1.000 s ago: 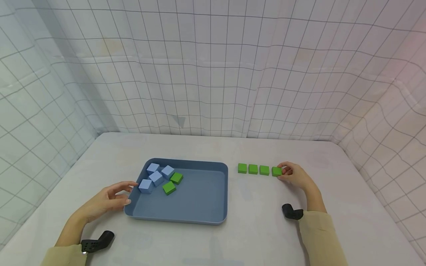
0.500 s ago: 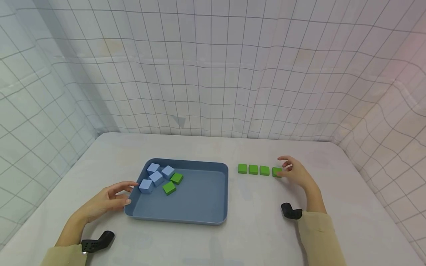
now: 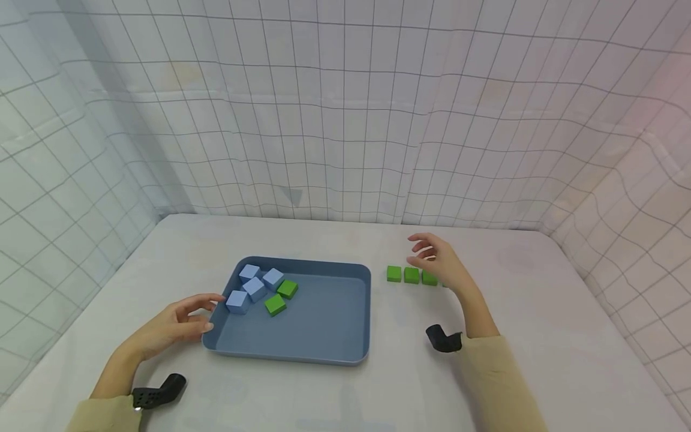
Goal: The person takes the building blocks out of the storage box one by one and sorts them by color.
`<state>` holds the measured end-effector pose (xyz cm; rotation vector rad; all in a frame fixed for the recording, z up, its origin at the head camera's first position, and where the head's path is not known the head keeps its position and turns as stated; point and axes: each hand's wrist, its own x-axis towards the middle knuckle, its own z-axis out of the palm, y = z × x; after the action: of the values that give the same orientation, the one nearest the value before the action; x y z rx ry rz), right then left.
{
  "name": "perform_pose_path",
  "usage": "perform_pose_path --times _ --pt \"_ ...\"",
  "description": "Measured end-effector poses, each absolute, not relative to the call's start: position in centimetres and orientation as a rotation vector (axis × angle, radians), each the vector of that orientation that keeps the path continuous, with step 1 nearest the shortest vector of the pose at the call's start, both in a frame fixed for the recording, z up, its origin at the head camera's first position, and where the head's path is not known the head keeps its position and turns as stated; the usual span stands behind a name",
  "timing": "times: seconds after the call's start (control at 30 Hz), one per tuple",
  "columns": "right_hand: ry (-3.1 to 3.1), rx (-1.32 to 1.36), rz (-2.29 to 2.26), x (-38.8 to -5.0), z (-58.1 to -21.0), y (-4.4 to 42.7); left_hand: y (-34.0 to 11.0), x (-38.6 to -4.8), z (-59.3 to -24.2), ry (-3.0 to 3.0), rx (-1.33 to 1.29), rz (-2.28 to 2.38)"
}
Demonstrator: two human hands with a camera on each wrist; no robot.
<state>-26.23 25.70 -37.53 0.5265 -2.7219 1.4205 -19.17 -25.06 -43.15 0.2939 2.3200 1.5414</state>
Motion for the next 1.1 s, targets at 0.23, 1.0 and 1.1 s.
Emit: perform_pose_path --times 0.23,1.0,1.1 --pt "-2.713 0.689 1.536 -26.9 -36.9 21.6 -25.0 -19.2 -43.1 2.327 0.283 1.534" --pt "-2.647 1.086 1.576 -28.2 -36.4 11.9 -25.2 -19.1 -43.2 2.294 0.316 1.557" --pt "-2.677 1.110 1.560 -28.3 -36.5 11.3 -25.2 -19.1 -43.2 2.292 0.318 1.555"
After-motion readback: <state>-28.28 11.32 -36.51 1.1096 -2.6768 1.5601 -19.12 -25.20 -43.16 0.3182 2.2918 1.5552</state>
